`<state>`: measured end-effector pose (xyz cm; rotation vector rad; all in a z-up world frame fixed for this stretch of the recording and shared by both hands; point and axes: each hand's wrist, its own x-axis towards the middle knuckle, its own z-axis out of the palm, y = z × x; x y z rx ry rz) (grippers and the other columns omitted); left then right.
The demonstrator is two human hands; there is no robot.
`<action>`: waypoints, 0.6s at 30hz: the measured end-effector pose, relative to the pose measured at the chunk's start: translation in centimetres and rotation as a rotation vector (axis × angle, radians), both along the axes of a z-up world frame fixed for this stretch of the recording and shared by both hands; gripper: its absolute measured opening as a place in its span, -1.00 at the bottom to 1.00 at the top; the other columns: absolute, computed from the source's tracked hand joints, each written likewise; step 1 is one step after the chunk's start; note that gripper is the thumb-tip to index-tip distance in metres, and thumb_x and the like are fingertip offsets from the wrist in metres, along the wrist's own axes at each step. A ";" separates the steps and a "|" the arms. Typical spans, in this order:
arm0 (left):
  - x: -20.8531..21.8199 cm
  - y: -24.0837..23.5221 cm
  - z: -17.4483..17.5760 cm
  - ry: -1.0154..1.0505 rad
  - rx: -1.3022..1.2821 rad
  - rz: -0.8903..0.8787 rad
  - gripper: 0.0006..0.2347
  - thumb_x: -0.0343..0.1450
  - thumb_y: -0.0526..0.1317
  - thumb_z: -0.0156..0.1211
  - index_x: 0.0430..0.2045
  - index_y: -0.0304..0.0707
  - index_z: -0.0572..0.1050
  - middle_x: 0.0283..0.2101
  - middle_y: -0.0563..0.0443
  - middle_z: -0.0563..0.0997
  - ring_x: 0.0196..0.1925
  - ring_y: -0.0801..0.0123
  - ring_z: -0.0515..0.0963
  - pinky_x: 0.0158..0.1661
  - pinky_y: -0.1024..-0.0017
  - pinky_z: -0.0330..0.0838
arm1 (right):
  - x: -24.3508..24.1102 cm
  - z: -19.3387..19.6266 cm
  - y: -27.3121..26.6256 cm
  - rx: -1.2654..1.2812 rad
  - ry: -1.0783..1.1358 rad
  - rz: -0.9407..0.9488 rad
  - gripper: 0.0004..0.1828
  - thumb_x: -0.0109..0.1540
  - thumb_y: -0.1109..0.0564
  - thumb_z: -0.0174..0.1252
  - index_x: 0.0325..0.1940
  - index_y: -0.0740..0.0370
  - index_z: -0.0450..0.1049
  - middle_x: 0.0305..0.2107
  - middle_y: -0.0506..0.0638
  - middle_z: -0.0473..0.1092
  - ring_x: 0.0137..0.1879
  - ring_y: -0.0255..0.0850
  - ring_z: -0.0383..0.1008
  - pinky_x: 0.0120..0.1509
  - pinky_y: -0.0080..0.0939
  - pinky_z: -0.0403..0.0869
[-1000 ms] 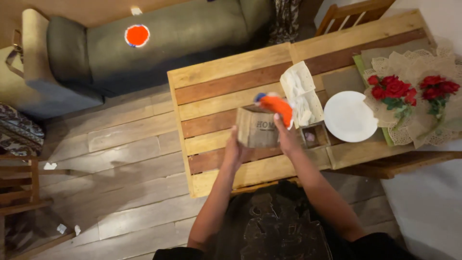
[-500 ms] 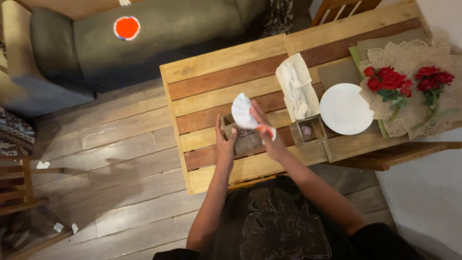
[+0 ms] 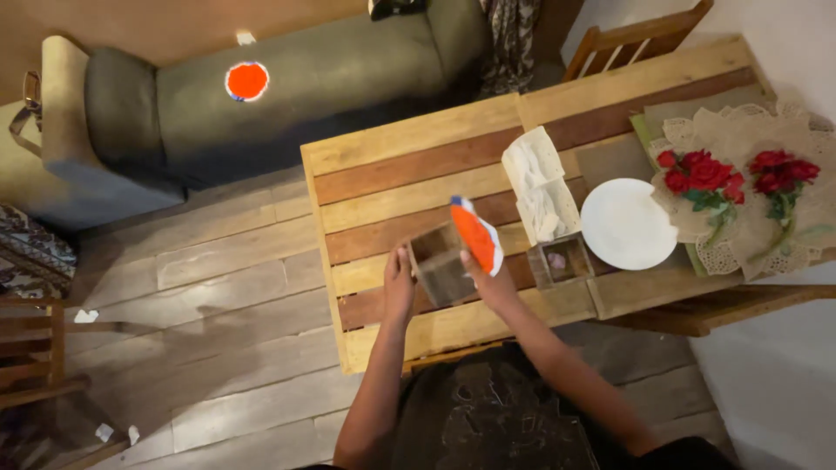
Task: Arranging decorative lace doilies and artificial red roses on a wooden restaurant table.
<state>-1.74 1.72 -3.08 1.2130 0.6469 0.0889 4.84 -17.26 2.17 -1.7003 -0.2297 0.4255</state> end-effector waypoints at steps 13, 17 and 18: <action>-1.5 -0.8 2.2 -0.222 -0.336 -0.053 -0.44 0.45 -0.38 0.10 0.42 -0.06 0.18 0.25 -0.09 0.46 0.21 0.16 0.52 0.06 0.26 0.53 | -2.4 9.9 1.4 0.041 -0.502 0.385 -0.39 0.30 0.29 0.06 0.47 0.16 0.31 0.46 0.11 0.20 0.65 0.02 0.06 0.68 0.06 0.02; -2.2 -1.3 2.0 -0.195 -0.288 -0.047 -0.34 0.32 -0.53 0.00 0.37 0.02 0.18 0.20 0.05 0.47 0.18 0.27 0.55 0.01 0.32 0.58 | -1.3 10.7 0.9 -0.084 -0.604 0.421 -0.43 0.24 0.23 0.11 0.37 0.16 0.39 0.39 0.09 0.31 0.58 0.01 0.18 0.60 0.00 0.10; -2.3 -1.1 0.7 -0.201 -0.286 -0.046 -0.34 0.32 -0.53 0.00 0.37 0.02 0.18 0.20 0.05 0.47 0.18 0.27 0.55 0.01 0.32 0.58 | -0.7 9.7 0.5 -0.082 -0.610 0.423 -0.43 0.24 0.23 0.11 0.37 0.16 0.39 0.39 0.09 0.31 0.58 0.01 0.18 0.60 0.00 0.10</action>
